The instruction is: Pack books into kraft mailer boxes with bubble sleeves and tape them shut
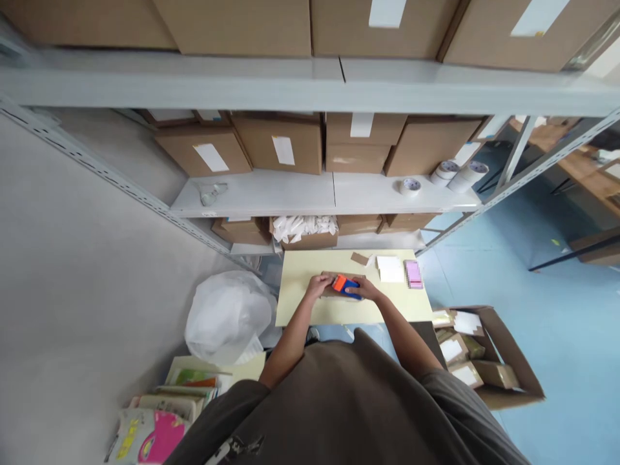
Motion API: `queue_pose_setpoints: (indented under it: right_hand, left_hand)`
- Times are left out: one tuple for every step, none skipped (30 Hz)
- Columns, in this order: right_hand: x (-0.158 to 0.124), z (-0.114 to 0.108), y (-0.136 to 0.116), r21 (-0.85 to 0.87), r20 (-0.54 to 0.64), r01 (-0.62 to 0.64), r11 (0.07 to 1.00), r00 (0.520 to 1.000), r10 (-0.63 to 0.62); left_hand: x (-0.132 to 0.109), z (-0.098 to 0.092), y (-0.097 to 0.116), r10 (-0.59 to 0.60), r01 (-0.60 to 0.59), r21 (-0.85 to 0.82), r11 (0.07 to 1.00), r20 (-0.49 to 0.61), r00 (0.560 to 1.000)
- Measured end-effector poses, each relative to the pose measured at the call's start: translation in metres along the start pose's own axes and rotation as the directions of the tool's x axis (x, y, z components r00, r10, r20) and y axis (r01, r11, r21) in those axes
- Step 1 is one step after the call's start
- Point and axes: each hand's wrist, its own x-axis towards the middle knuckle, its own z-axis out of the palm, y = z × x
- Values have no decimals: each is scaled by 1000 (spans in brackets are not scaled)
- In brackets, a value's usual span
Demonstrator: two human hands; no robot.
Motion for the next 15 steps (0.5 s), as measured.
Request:
queue_pose_setpoints:
  right_hand:
    - [0,-3,-1,-5,16,3,1000,1000,-3]
    - [1,-5,-1,-12,35,9,1000,999,-9]
    - [3,-8,-1,-24,36,15,1000,999,-14]
    - [6,-10,-1,-40,41,18,999,999,-16]
    - [9,-12,-1,-57,51,25,998,998,-22]
    - [12,-14,-3,-80,51,32,996,998,-28]
    - [14,-17,-5,-107,53,38,993,998,-32]
    - [16,-21,-6,-135,55,43,990,998,-36]
    - [16,-25,-8,-163,56,44,986,998,-35]
    - [15,-30,-8,-189,52,40,981,998,-31]
    - [13,-35,-6,-216,56,26,976,998,-14]
    - [10,-41,-3,-241,52,2,971,999,11]
    - [6,-47,2,-261,46,-29,965,998,43]
    - [1,-53,7,-277,53,-59,959,996,77]
    - [-3,-57,13,-294,59,-86,952,992,108]
  left_hand:
    - [-1,2,3,-12,12,21,1000,-34,999]
    - [-1,5,4,-9,13,53,999,-61,998]
    - [-2,9,5,14,-7,91,996,-79,997]
    - [-2,12,6,46,-32,132,991,-108,993]
    - [-2,14,7,62,-39,168,985,-130,990]
    - [-2,16,8,79,-49,197,979,-148,986]
    - [-2,15,9,94,-56,218,974,-169,981]
    - [-2,12,10,106,-60,229,972,-192,976]
    - [-2,5,11,115,-61,232,971,-226,967]
    - [-2,-4,11,125,-63,230,971,-266,956]
    - [-2,-17,10,128,-57,223,973,-319,939]
    - [-1,-31,7,120,-39,214,976,-379,917]
    - [-1,-46,4,117,-32,205,978,-419,900]
    - [0,-59,-1,115,-33,195,980,-423,899]
    - [0,-71,-6,105,-29,183,983,-416,903]
